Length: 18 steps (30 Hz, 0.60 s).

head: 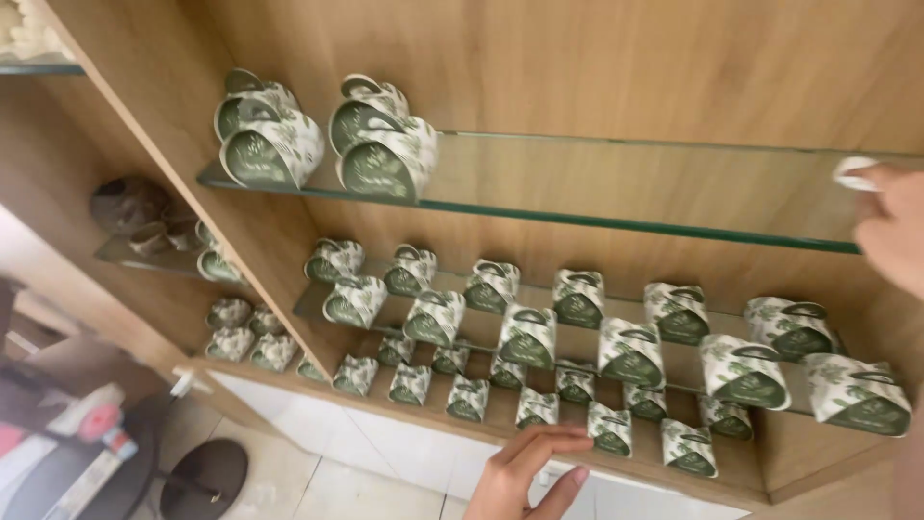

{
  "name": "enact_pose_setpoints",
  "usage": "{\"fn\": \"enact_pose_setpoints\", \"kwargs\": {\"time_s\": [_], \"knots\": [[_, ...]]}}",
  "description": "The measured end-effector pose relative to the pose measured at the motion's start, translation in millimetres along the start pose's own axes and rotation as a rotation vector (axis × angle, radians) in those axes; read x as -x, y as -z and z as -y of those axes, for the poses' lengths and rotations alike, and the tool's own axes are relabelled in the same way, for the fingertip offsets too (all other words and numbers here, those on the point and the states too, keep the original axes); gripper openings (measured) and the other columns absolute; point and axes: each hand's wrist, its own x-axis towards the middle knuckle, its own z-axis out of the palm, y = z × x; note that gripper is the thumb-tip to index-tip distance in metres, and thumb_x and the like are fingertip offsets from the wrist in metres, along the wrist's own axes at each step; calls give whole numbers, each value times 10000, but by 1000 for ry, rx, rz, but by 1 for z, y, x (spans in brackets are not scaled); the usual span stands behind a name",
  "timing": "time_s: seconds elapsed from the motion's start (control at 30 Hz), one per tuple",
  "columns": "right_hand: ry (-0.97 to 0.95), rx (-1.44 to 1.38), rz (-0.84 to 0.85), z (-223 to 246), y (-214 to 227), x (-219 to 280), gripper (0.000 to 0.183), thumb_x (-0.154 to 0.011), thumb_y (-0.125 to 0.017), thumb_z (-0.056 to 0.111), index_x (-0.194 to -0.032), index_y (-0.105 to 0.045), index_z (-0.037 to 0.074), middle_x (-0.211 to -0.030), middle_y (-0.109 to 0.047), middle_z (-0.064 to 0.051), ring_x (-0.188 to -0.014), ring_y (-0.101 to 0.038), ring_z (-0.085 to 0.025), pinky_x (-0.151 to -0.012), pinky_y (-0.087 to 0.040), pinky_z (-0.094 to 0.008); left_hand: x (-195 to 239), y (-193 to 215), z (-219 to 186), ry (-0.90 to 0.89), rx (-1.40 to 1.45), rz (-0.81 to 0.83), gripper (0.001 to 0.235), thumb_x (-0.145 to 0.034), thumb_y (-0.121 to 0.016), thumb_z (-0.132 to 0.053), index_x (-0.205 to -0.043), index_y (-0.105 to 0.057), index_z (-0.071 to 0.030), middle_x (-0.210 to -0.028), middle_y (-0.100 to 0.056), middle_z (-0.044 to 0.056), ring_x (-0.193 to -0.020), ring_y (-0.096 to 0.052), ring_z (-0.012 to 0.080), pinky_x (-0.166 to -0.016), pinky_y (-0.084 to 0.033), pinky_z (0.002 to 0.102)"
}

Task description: Tidy and clean glass display shelves containing packaged candle gift boxes.

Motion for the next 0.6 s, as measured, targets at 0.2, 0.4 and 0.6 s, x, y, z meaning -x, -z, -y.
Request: {"fn": "enact_pose_setpoints", "kwargs": {"time_s": [0.2, 0.4, 0.6], "knots": [[121, -109, 154, 231, 40, 6, 441, -845, -541, 4, -1262, -677, 51, -957, -708, -270, -863, -707, -441, -775, -552, -533, -7, 76, 16, -29, 39, 121, 227, -975, -726, -113, -1193, -721, -49, -1229, -734, 124, -1213, -709, 303, -1013, -557, 408], [223, -337, 322, 351, 32, -32, 503, -895, -469, -18, -1342, -637, 139, -1109, -706, -226, -996, -676, -429, -863, -516, -507, -54, 159, -19, -298, -153, -31, 249, -943, -730, -53, -1190, -711, -76, -1277, -711, 94, -1157, -731, 266, -949, -604, 354], [513, -480, 323, 379, 17, -54, 467, -950, -489, -16, -1386, -589, 118, -1391, -624, -167, -1245, -588, -405, -1018, -469, -456, -135, 200, -57, -457, -558, -461, 472, -905, -828, -190, -1327, -629, -122, -1450, -528, 138, -1275, -547, 333, -1058, -476, 464]]}}
